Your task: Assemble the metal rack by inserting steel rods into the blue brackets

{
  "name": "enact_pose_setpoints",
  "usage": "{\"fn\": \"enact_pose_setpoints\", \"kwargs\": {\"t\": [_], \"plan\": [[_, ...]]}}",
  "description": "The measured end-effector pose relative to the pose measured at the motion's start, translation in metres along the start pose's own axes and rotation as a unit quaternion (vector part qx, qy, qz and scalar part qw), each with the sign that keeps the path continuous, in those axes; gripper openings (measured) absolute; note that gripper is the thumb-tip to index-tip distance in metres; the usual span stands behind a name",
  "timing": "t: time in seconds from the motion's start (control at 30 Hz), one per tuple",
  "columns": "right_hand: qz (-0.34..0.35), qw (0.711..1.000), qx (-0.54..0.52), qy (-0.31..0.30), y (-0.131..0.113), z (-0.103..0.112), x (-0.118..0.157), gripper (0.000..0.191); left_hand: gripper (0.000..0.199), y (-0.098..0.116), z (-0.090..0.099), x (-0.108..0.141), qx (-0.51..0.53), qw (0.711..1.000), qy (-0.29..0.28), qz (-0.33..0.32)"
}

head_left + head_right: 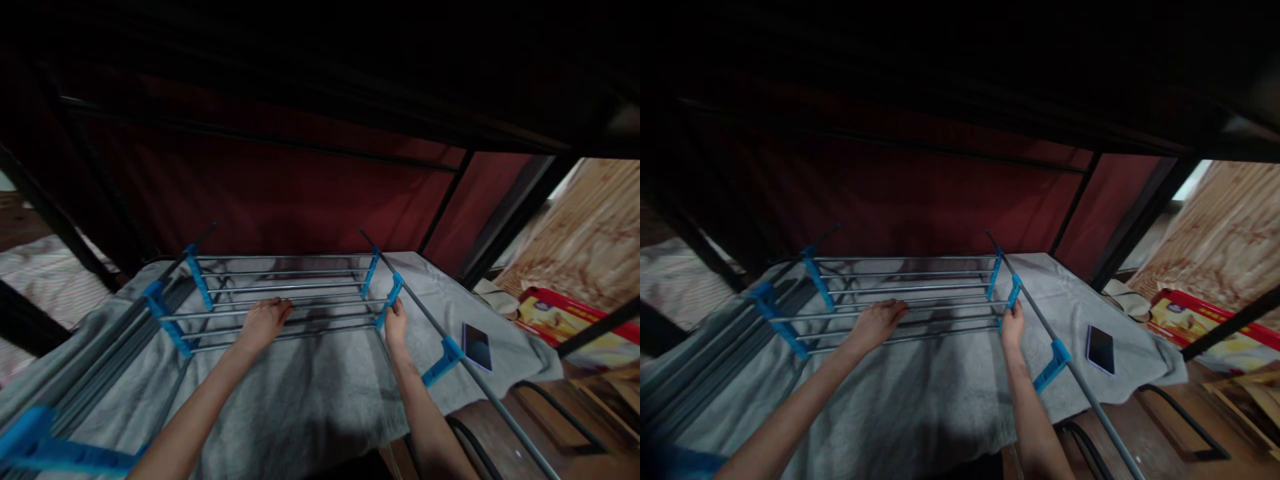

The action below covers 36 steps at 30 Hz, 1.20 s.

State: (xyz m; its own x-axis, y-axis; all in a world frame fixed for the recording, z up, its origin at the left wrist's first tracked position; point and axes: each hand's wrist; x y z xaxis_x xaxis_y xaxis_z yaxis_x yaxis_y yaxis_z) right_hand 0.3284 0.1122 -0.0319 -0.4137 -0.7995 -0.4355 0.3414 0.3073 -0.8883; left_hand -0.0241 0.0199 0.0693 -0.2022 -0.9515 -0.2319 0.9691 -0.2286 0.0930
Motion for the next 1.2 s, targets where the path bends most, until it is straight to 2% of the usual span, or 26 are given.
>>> {"fn": "enact_pose_setpoints", "kwargs": {"t": [0.1, 0.17, 0.2, 0.3, 0.4, 0.57, 0.63, 0.67, 0.7, 0.73, 0.77, 0.8, 0.83, 0.87, 0.93, 0.97, 1.03, 1.1, 1.2], "plan": [[-0.008, 1.000, 0.006, 0.016, -0.008, -0.003, 0.019, 0.064, 0.037, 0.003, -0.003, 0.007, -0.002, 1.000, 0.003, -0.002], [0.060, 0.996, 0.062, 0.038, -0.017, -0.006, 0.038, 0.070, 0.032, 0.003, -0.006, 0.010, -0.004, 1.000, 0.009, -0.002], [0.105, 0.990, 0.086, 0.025, -0.023, -0.008, 0.047, 0.069, 0.029, 0.003, -0.008, 0.012, -0.005, 1.000, 0.012, -0.003], [0.245, 0.955, 0.138, -0.091, -0.044, -0.020, 0.069, 0.056, 0.025, 0.001, -0.013, 0.014, -0.004, 1.000, 0.022, -0.007], [0.338, 0.903, 0.184, -0.192, -0.064, -0.040, 0.077, 0.049, 0.024, 0.000, -0.017, 0.013, 0.004, 0.999, 0.036, -0.015], [0.399, 0.840, 0.246, -0.273, -0.079, -0.068, 0.070, 0.044, 0.023, 0.005, -0.023, 0.016, 0.025, 0.997, 0.067, -0.017], [0.407, 0.830, 0.253, -0.285, -0.080, -0.073, 0.065, 0.043, 0.028, 0.007, -0.027, 0.027, 0.028, 0.996, 0.090, -0.008], [0.408, 0.829, 0.254, -0.286, -0.080, -0.075, 0.062, 0.041, 0.031, 0.006, -0.030, 0.035, 0.045, 0.992, 0.118, 0.012], [0.409, 0.828, 0.254, -0.288, -0.080, -0.076, 0.060, 0.040, 0.030, 0.003, -0.032, 0.044, 0.082, 0.980, 0.170, 0.056], [0.408, 0.828, 0.255, -0.289, -0.080, -0.076, 0.058, 0.039, 0.027, -0.003, -0.035, 0.055, 0.132, 0.954, 0.239, 0.120], [0.407, 0.826, 0.257, -0.293, -0.081, -0.076, 0.057, 0.040, 0.023, -0.011, -0.037, 0.066, 0.191, 0.908, 0.316, 0.197], [0.405, 0.825, 0.260, -0.298, -0.081, -0.075, 0.056, 0.041, 0.021, -0.022, -0.038, 0.076, 0.245, 0.835, 0.399, 0.289], [0.403, 0.822, 0.261, -0.304, -0.080, -0.075, 0.055, 0.044, 0.024, -0.036, -0.037, 0.084, 0.265, 0.778, 0.445, 0.355], [0.401, 0.821, 0.262, -0.311, -0.080, -0.074, 0.055, 0.046, 0.028, -0.052, -0.036, 0.091, 0.268, 0.735, 0.475, 0.402], [0.395, 0.821, 0.260, -0.321, -0.080, -0.073, 0.055, 0.049, 0.034, -0.086, -0.030, 0.097, 0.283, 0.675, 0.503, 0.460], [0.393, 0.821, 0.257, -0.324, -0.079, -0.073, 0.055, 0.050, 0.035, -0.102, -0.027, 0.096, 0.299, 0.652, 0.509, 0.477], [0.391, 0.823, 0.252, -0.326, -0.078, -0.074, 0.055, 0.050, 0.041, -0.128, -0.020, 0.088, 0.346, 0.626, 0.502, 0.486], [0.393, 0.824, 0.246, -0.325, -0.077, -0.074, 0.055, 0.050, 0.050, -0.146, -0.016, 0.077, 0.403, 0.614, 0.483, 0.477], [0.397, 0.825, 0.234, -0.329, -0.075, -0.072, 0.053, 0.049, 0.060, -0.159, -0.016, 0.064, 0.470, 0.608, 0.454, 0.450]]}}
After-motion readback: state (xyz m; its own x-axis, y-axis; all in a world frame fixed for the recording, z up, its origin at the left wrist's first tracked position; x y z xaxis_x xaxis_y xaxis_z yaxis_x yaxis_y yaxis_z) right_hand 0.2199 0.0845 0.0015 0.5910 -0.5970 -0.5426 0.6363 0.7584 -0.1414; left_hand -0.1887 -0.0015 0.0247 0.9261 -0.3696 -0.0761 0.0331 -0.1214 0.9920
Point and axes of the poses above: each hand's wrist, its own x-axis away from the middle knuckle, its own z-axis out of the back of the hand, y = z × x, and after that the axes turned 3 degrees about -z, right-handed
